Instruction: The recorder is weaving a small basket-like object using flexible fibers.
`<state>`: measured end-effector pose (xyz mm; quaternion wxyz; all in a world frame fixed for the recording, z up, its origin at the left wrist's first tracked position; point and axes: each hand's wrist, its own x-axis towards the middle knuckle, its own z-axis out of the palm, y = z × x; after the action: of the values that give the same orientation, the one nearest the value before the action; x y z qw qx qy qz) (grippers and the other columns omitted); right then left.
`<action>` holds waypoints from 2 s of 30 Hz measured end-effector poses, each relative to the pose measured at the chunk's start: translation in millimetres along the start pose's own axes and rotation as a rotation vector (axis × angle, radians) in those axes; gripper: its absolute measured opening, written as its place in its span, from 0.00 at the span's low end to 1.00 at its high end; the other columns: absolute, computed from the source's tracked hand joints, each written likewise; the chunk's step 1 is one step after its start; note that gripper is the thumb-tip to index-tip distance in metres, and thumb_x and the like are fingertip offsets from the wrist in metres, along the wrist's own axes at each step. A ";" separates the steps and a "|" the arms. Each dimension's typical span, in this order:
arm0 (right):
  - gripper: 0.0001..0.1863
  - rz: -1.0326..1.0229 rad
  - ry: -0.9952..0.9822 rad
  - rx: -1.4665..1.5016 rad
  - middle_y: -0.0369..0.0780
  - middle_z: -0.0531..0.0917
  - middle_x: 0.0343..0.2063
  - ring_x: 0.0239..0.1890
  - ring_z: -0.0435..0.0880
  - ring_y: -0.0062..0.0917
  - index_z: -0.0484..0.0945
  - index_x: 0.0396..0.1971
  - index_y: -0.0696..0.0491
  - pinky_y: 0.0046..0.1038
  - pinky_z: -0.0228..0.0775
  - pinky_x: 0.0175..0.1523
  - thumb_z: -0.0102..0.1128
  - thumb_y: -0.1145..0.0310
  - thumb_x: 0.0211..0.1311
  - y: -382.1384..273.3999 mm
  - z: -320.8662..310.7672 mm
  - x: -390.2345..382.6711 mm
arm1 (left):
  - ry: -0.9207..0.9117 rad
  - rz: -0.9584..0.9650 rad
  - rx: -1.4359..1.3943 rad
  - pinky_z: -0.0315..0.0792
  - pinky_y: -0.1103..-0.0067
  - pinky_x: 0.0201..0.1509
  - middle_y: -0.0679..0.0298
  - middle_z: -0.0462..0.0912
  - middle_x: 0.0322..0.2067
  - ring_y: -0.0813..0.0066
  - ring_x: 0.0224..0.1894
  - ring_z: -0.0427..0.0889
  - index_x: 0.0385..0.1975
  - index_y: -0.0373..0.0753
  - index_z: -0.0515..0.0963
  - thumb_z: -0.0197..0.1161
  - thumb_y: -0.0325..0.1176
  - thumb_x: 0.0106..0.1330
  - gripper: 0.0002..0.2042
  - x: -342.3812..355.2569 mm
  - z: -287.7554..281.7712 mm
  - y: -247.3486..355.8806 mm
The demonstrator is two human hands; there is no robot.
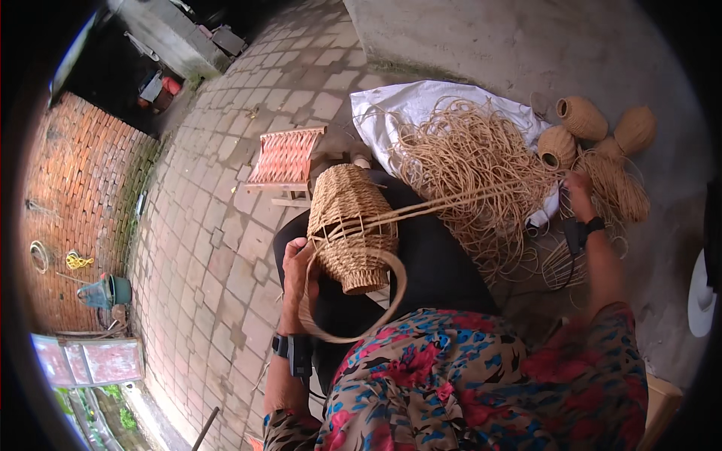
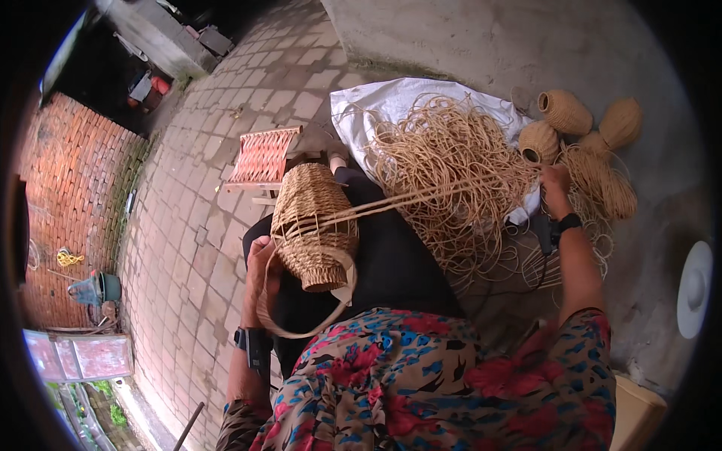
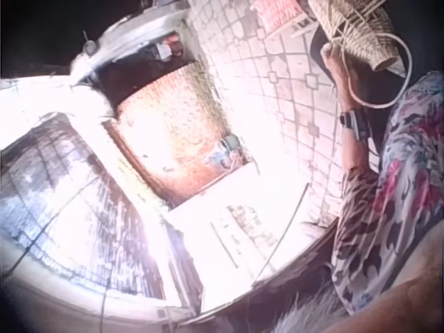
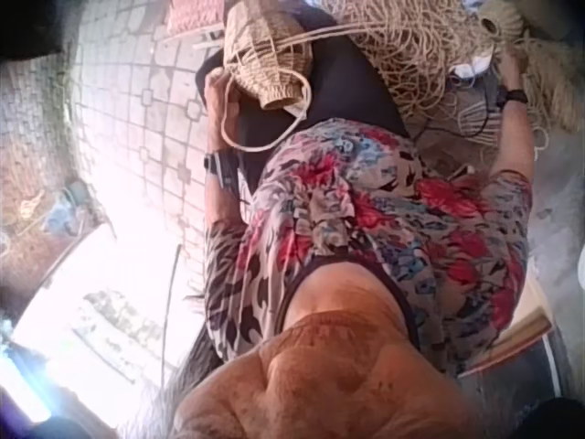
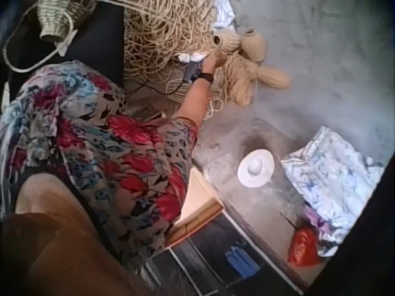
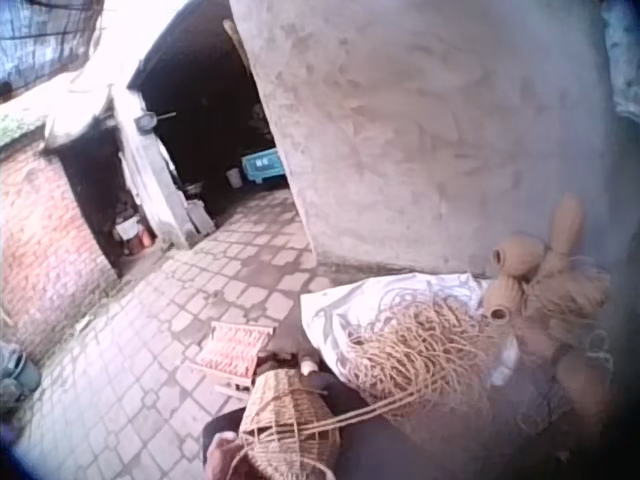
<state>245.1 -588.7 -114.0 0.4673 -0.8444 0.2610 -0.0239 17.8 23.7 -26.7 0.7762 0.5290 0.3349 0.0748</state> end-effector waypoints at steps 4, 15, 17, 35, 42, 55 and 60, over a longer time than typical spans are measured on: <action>0.16 -0.215 0.014 -0.822 0.45 0.83 0.30 0.33 0.83 0.40 0.80 0.34 0.57 0.37 0.74 0.38 0.57 0.60 0.53 -4.3 39.4 -9.3 | 0.042 0.013 -0.048 0.60 0.89 0.18 0.72 0.75 0.22 0.84 0.19 0.71 0.33 0.44 0.70 0.58 0.26 0.63 0.05 -2.5 -11.5 -1.1; 0.17 -0.760 -1.339 0.040 0.37 0.80 0.26 0.25 0.78 0.16 0.77 0.40 0.55 0.22 0.69 0.30 0.59 0.56 0.59 -166.7 170.8 -239.5 | -0.101 -0.063 -0.024 0.61 0.89 0.15 0.71 0.75 0.21 0.85 0.15 0.69 0.32 0.44 0.68 0.57 0.27 0.64 0.05 9.5 -22.2 -4.8; 0.15 -0.463 -1.257 0.278 0.33 0.78 0.25 0.27 0.75 0.13 0.79 0.33 0.53 0.20 0.64 0.28 0.57 0.55 0.60 -151.6 148.9 -203.0 | -0.153 -0.034 -0.122 0.61 0.89 0.15 0.70 0.75 0.20 0.85 0.15 0.69 0.32 0.45 0.68 0.56 0.27 0.65 0.05 1.5 -20.7 -1.7; 0.12 -1.111 -0.770 0.139 0.43 0.80 0.32 0.35 0.80 0.31 0.75 0.37 0.57 0.32 0.71 0.40 0.55 0.64 0.61 -173.1 166.7 -241.1 | -0.077 -0.073 -0.113 0.50 0.89 0.14 0.75 0.67 0.17 0.89 0.13 0.58 0.30 0.47 0.68 0.54 0.28 0.67 0.05 -3.4 -11.6 -0.4; 0.11 -0.725 -1.005 0.228 0.31 0.76 0.17 0.23 0.70 0.11 0.79 0.25 0.59 0.19 0.63 0.29 0.59 0.66 0.60 -150.5 155.1 -235.3 | -0.009 -0.029 -0.058 0.54 0.88 0.17 0.75 0.69 0.18 0.88 0.15 0.61 0.32 0.47 0.68 0.57 0.27 0.65 0.05 -2.8 -8.0 -2.9; 0.15 -0.861 -0.932 -0.021 0.39 0.69 0.12 0.16 0.67 0.22 0.75 0.20 0.57 0.28 0.62 0.25 0.61 0.60 0.57 -152.3 170.4 -229.6 | 0.359 0.778 0.897 0.67 0.80 0.22 0.66 0.74 0.22 0.80 0.20 0.71 0.40 0.40 0.72 0.57 0.23 0.60 0.09 -31.6 10.4 15.0; 0.16 -0.778 -0.922 -0.078 0.37 0.71 0.14 0.19 0.68 0.18 0.74 0.20 0.59 0.28 0.62 0.27 0.61 0.61 0.58 -163.6 156.9 -235.6 | -0.081 0.945 1.103 0.73 0.67 0.33 0.54 0.79 0.30 0.54 0.31 0.80 0.38 0.40 0.75 0.55 0.26 0.61 0.07 -65.0 74.7 47.4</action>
<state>154.9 -287.9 -23.1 0.4577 -0.8179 -0.2958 0.1848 24.1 -44.2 59.4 0.2933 0.9338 0.0306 0.2025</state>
